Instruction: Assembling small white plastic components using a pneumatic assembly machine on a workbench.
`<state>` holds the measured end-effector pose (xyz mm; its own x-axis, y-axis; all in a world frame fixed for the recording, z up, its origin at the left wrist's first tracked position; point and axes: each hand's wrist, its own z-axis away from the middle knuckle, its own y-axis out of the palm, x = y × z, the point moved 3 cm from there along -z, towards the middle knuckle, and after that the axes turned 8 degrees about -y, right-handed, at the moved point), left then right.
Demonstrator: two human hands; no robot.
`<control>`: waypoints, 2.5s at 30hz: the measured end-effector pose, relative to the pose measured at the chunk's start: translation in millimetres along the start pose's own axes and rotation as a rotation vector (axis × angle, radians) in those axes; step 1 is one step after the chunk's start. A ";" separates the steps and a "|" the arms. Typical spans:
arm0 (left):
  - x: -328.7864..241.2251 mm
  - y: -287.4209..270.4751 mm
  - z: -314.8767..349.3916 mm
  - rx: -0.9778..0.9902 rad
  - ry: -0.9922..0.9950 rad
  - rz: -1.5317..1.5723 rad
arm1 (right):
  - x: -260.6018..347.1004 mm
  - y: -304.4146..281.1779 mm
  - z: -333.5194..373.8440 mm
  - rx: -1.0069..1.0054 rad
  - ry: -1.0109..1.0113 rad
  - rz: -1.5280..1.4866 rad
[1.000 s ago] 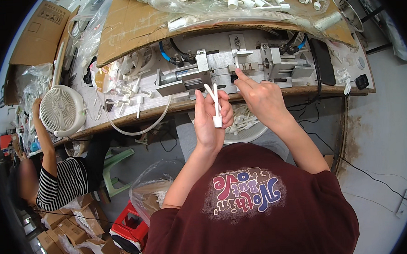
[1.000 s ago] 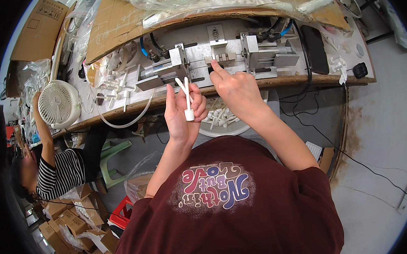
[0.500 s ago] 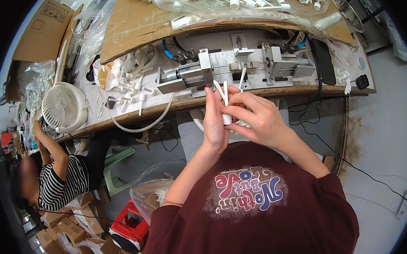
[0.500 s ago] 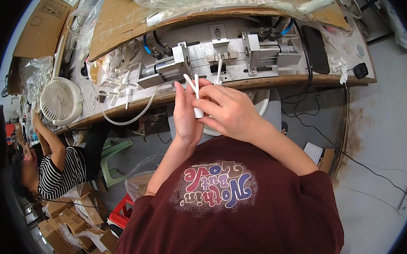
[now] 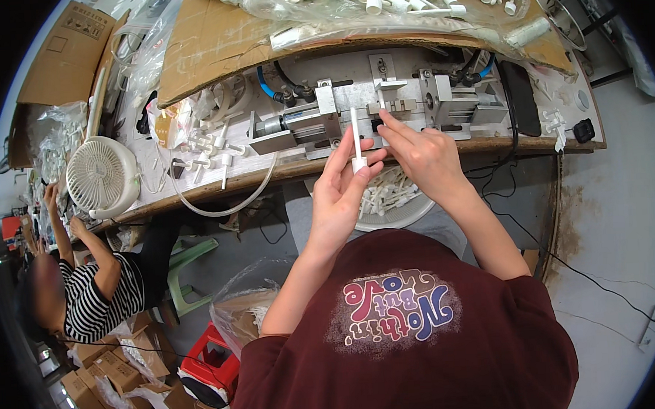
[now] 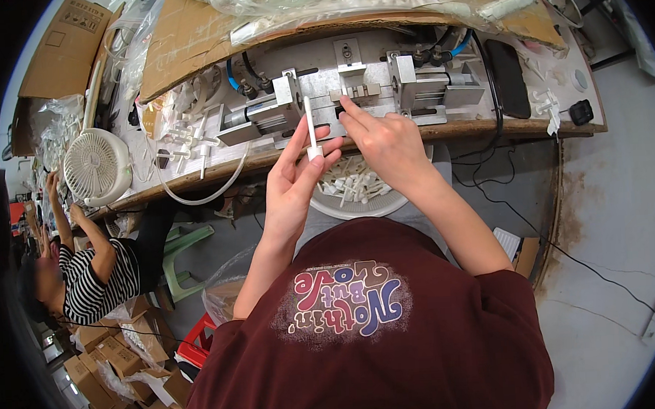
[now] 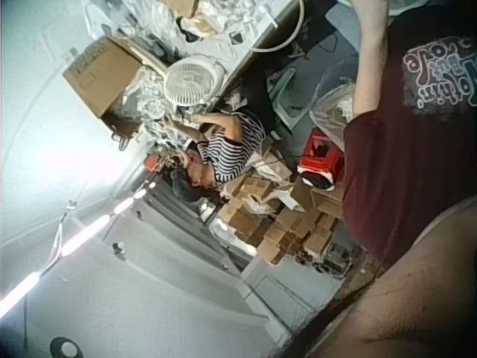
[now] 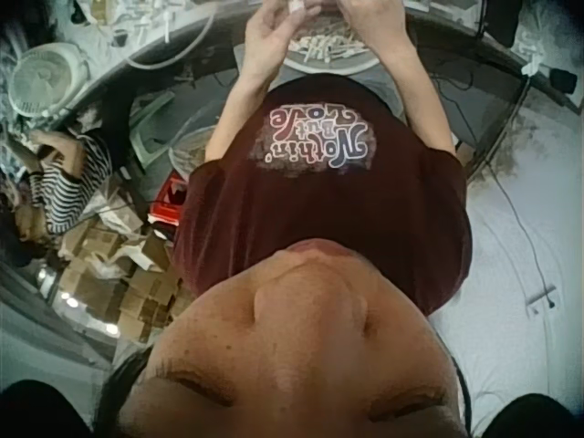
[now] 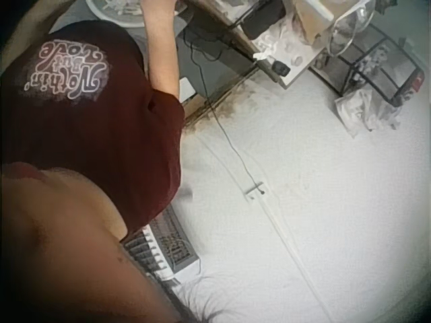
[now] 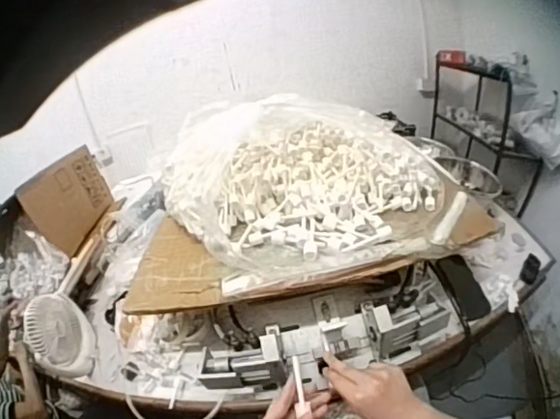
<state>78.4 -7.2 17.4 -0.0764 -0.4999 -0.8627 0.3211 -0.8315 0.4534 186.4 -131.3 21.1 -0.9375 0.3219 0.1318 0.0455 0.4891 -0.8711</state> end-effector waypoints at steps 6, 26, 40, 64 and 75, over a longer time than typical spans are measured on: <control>-14.9 1.6 5.3 -0.096 -0.005 -0.039 | -1.5 -3.1 -5.6 -0.001 -0.006 -0.036; -15.7 15.8 -19.3 -0.224 0.789 -1.230 | -113.9 -83.0 -82.8 -0.479 0.108 0.306; -3.7 20.3 -45.7 -0.156 0.728 -1.501 | -94.6 -85.1 -75.4 -0.062 0.238 -0.130; -3.1 9.1 -5.6 0.089 0.477 -1.354 | -0.3 -26.5 9.7 -0.088 0.003 -0.142; 24.4 -1.5 8.2 0.217 0.409 -1.345 | 0.9 1.4 -6.6 0.058 -0.016 0.060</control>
<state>68.3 -20.2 -2.4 0.0831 0.7612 -0.6431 0.0721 -0.6483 -0.7580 187.8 -125.0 23.1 -0.9393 0.3356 0.0714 0.0818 0.4211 -0.9033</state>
